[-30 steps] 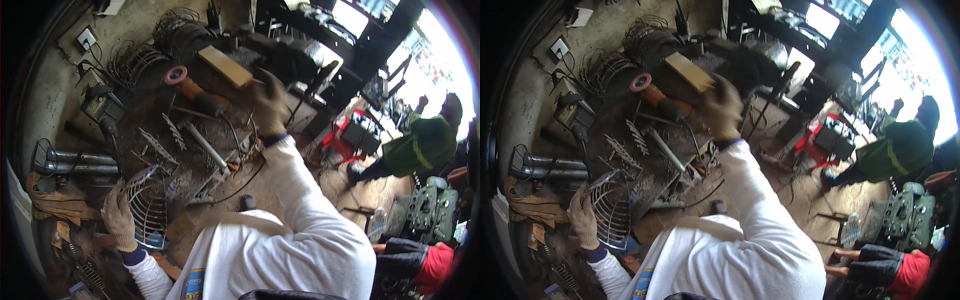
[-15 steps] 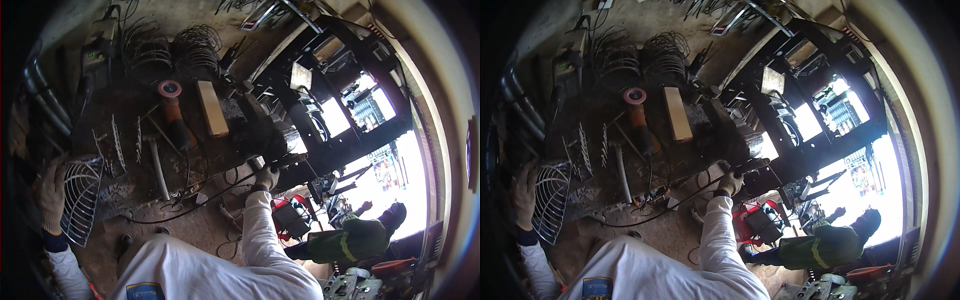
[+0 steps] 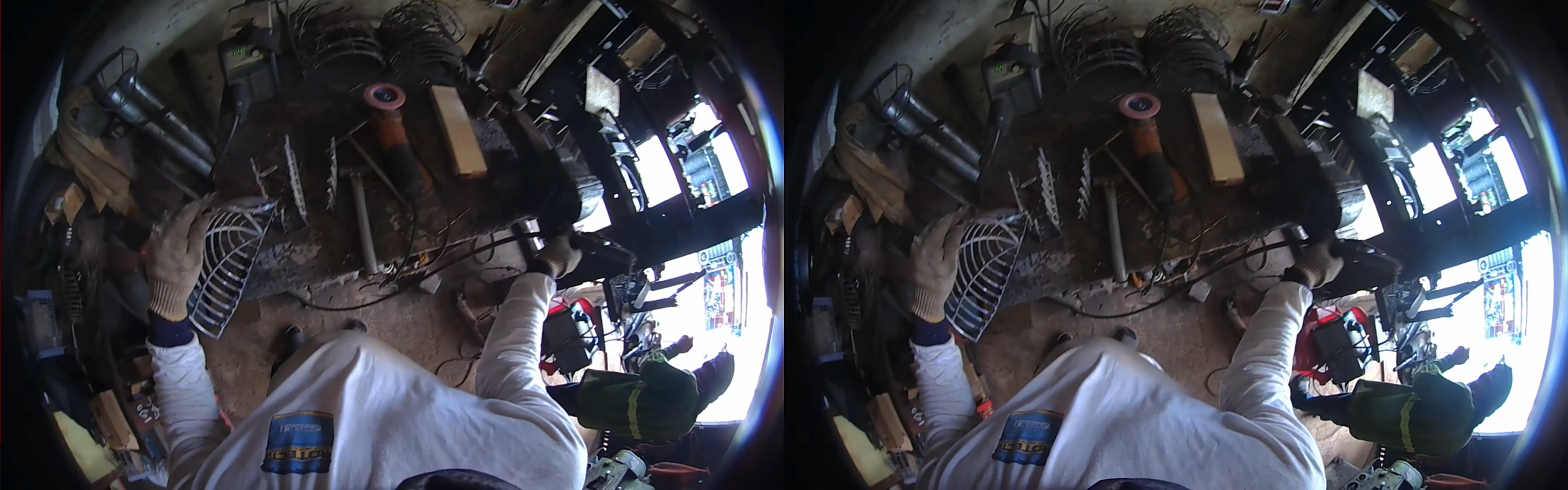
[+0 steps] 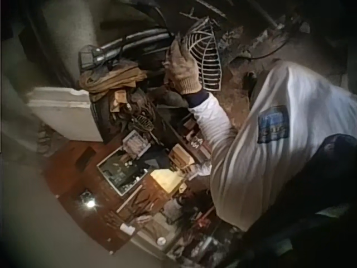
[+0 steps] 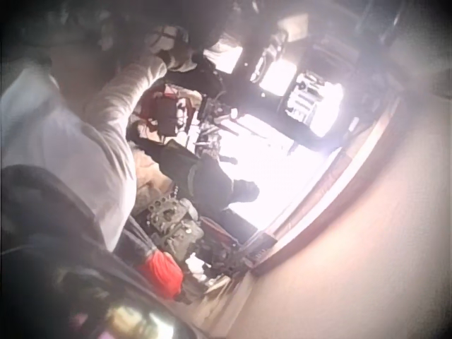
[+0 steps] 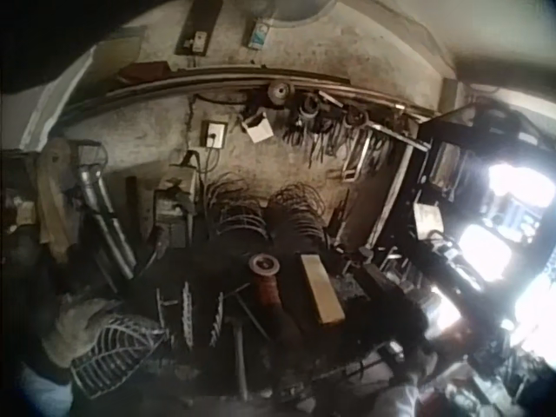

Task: The person hammers a metal fan guard on a workbench, using a hammer to shape the metal. The person welds a metal rod to the guard with a welding torch.

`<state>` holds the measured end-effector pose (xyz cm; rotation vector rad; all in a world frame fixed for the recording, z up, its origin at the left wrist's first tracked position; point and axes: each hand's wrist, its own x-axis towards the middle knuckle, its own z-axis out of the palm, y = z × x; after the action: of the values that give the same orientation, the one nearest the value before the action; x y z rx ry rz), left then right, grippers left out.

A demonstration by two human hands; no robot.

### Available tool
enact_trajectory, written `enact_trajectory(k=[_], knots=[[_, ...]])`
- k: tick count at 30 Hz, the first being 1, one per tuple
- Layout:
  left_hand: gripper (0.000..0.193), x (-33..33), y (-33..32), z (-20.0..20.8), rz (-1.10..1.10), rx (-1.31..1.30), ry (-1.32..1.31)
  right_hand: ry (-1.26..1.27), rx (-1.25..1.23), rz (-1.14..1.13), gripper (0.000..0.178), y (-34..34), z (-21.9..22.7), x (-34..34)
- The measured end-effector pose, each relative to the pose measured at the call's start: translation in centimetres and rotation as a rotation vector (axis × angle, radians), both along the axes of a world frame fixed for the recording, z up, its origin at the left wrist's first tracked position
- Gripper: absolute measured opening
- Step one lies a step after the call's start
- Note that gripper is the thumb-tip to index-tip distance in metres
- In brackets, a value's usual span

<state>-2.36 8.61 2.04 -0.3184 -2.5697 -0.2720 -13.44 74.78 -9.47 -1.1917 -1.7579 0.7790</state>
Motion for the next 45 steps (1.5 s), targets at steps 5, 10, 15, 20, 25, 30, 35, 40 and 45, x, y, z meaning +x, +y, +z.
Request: enact_trajectory(k=[5, 10, 15, 20, 25, 30, 35, 40, 45], knots=[[0.030, 1.0, -2.0, -0.2, -0.042, -0.298, 0.097, 0.326, -0.063, 0.153, 0.052, 0.4, 4.1, 1.1], [0.028, -0.2, -0.4, 0.7, -0.077, -0.396, 0.087, 0.306, 0.014, 0.579, 0.037, 7.0, 1.7, 5.7], [0.034, 0.5, -1.2, 0.6, 0.007, 0.169, -0.174, 0.015, 0.633, 0.780, 0.035, 1.8, 0.5, 10.8], [0.038, -0.1, -1.9, 2.2, -0.216, 0.203, -0.263, 0.232, 0.388, 0.656, 0.043, -9.9, 4.6, 17.8], [0.035, -1.4, -4.1, 0.1, -0.331, 0.252, -0.195, 0.449, -0.289, 0.936, 0.049, -18.5, 5.6, 23.5], [0.031, -2.3, -4.3, -0.7, -0.400, 0.271, -0.125, 0.398, -0.295, 0.898, 0.046, -27.4, 3.0, 29.4], [0.031, -2.3, -3.9, -0.2, -0.567, 0.218, -0.099, 0.299, -0.118, 0.805, 0.059, -32.6, -1.5, 35.2], [0.029, -1.0, -3.7, -0.4, -0.593, 0.069, -0.031, 0.067, -0.652, 0.966, 0.066, -36.5, -0.6, 38.3], [0.041, -0.6, -0.4, 1.6, -0.525, -0.245, -0.050, 0.204, -0.789, 0.970, 0.072, -37.0, -5.5, 40.9]])
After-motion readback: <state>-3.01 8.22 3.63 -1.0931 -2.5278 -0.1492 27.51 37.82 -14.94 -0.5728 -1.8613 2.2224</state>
